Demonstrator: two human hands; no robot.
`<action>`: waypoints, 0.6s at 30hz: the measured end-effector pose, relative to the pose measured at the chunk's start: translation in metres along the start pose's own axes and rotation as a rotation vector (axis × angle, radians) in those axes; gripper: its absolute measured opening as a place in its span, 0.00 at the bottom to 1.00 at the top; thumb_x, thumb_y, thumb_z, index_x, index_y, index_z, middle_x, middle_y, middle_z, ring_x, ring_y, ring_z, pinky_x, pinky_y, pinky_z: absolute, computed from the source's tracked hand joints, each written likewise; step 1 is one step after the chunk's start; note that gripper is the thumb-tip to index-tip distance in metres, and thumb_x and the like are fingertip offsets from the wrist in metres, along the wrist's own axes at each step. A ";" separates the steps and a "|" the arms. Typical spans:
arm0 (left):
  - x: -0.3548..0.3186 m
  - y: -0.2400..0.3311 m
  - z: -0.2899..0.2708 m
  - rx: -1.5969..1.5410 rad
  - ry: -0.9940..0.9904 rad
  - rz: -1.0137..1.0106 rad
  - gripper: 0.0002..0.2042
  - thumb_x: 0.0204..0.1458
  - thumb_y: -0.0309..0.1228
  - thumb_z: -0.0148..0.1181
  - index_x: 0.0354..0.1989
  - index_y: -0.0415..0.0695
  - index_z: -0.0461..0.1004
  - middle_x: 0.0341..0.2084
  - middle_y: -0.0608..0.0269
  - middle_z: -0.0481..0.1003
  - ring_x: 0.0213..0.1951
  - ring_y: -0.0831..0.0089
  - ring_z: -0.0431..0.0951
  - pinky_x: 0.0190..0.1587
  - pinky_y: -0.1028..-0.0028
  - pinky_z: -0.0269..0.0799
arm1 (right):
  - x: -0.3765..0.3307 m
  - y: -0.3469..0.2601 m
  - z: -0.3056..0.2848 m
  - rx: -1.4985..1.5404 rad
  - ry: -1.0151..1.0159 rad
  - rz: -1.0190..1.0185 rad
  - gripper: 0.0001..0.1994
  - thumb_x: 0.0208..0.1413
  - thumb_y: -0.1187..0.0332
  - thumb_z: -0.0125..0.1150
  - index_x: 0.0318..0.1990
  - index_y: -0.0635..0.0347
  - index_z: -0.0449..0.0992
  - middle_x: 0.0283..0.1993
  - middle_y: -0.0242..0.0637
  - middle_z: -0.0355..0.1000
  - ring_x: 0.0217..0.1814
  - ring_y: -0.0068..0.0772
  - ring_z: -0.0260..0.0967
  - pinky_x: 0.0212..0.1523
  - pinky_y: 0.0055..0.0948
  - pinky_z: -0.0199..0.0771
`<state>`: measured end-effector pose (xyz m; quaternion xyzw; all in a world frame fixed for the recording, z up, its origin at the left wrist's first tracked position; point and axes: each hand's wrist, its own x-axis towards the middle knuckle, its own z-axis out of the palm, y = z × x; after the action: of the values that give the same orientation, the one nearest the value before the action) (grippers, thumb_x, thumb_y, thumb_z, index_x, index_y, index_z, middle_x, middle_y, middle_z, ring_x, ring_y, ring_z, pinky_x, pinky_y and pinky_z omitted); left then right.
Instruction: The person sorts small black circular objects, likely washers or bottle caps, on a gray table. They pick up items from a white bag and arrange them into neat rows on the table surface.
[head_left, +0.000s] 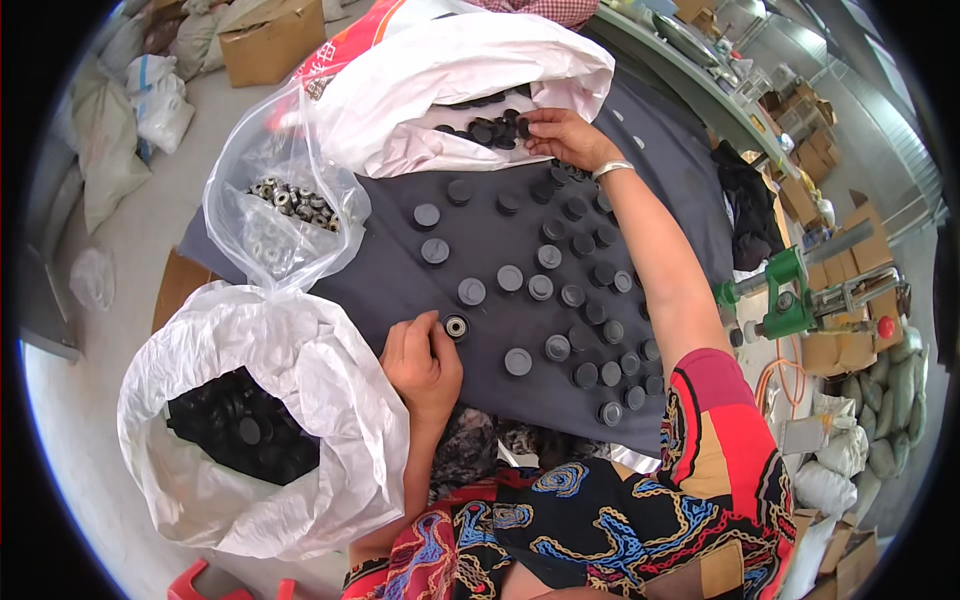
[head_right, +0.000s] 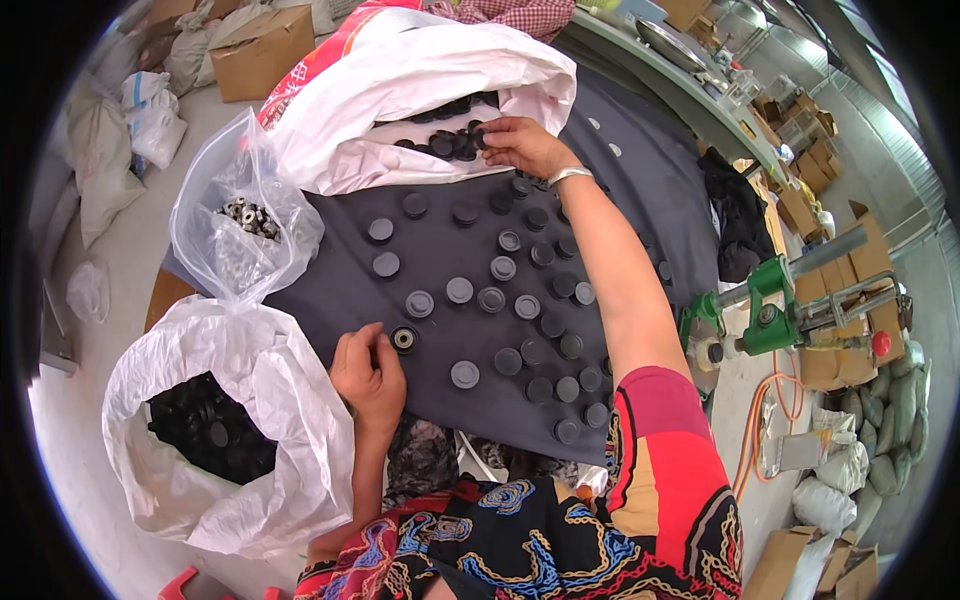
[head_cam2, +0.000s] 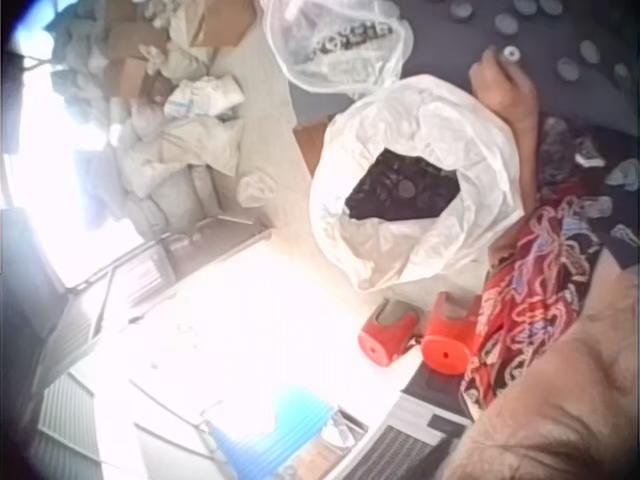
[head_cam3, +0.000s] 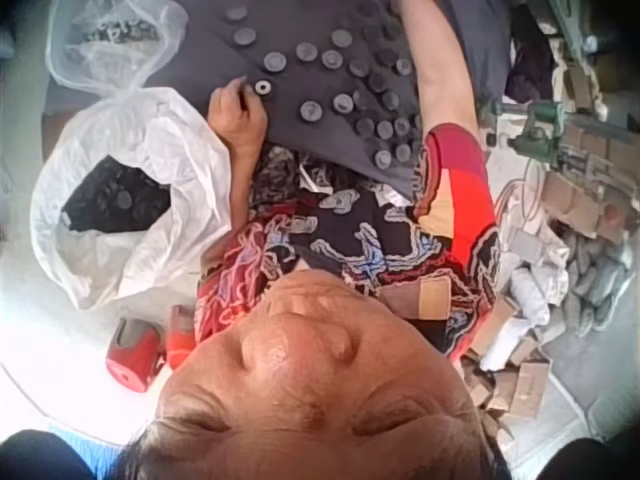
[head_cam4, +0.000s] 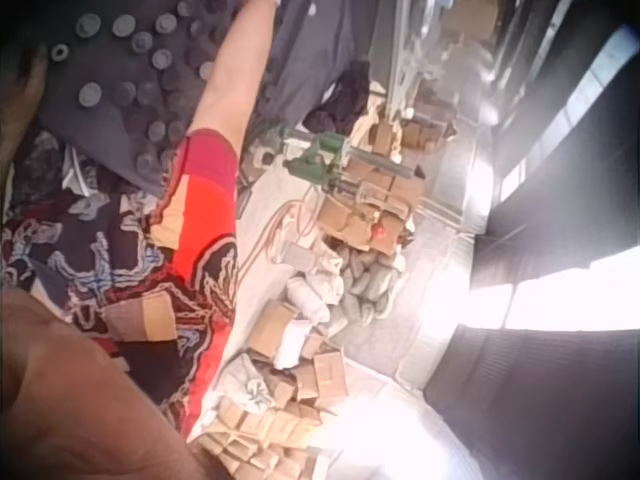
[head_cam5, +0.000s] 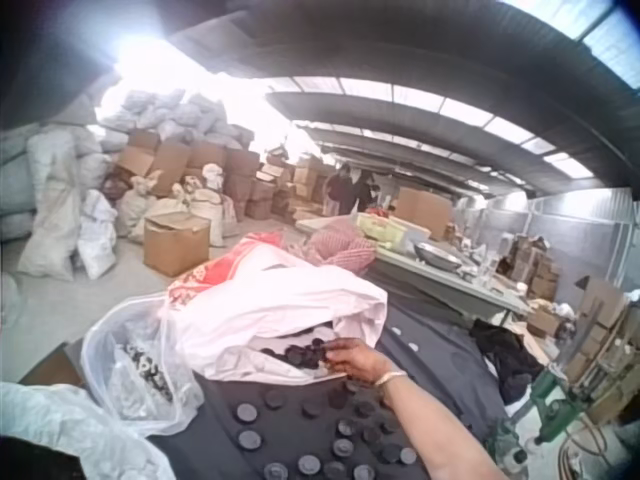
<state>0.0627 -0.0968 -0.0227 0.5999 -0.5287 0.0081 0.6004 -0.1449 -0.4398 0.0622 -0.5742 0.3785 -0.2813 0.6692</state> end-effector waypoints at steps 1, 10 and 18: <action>0.000 0.000 0.000 0.001 -0.002 0.000 0.08 0.44 0.15 0.60 0.34 0.39 0.77 0.21 0.58 0.72 0.23 0.59 0.74 0.24 0.64 0.68 | -0.003 -0.001 0.000 0.029 -0.028 0.003 0.17 0.57 0.77 0.62 0.53 0.71 0.71 0.41 0.42 0.75 0.38 0.32 0.75 0.45 0.33 0.79; 0.001 0.000 0.000 0.011 -0.010 0.007 0.08 0.44 0.16 0.61 0.34 0.38 0.76 0.21 0.57 0.72 0.23 0.59 0.73 0.24 0.64 0.68 | -0.003 -0.004 0.002 -0.224 0.295 -0.100 0.16 0.54 0.77 0.65 0.49 0.75 0.73 0.40 0.45 0.75 0.32 0.32 0.75 0.37 0.28 0.81; 0.002 -0.001 0.000 0.012 -0.006 0.044 0.07 0.46 0.15 0.59 0.35 0.37 0.75 0.23 0.56 0.73 0.21 0.63 0.73 0.23 0.68 0.66 | 0.036 0.007 -0.016 -0.359 0.442 -0.192 0.20 0.52 0.79 0.62 0.54 0.74 0.73 0.41 0.49 0.78 0.40 0.42 0.79 0.40 0.33 0.82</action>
<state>0.0639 -0.0985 -0.0226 0.5917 -0.5437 0.0227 0.5948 -0.1387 -0.4768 0.0474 -0.6414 0.5029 -0.3900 0.4285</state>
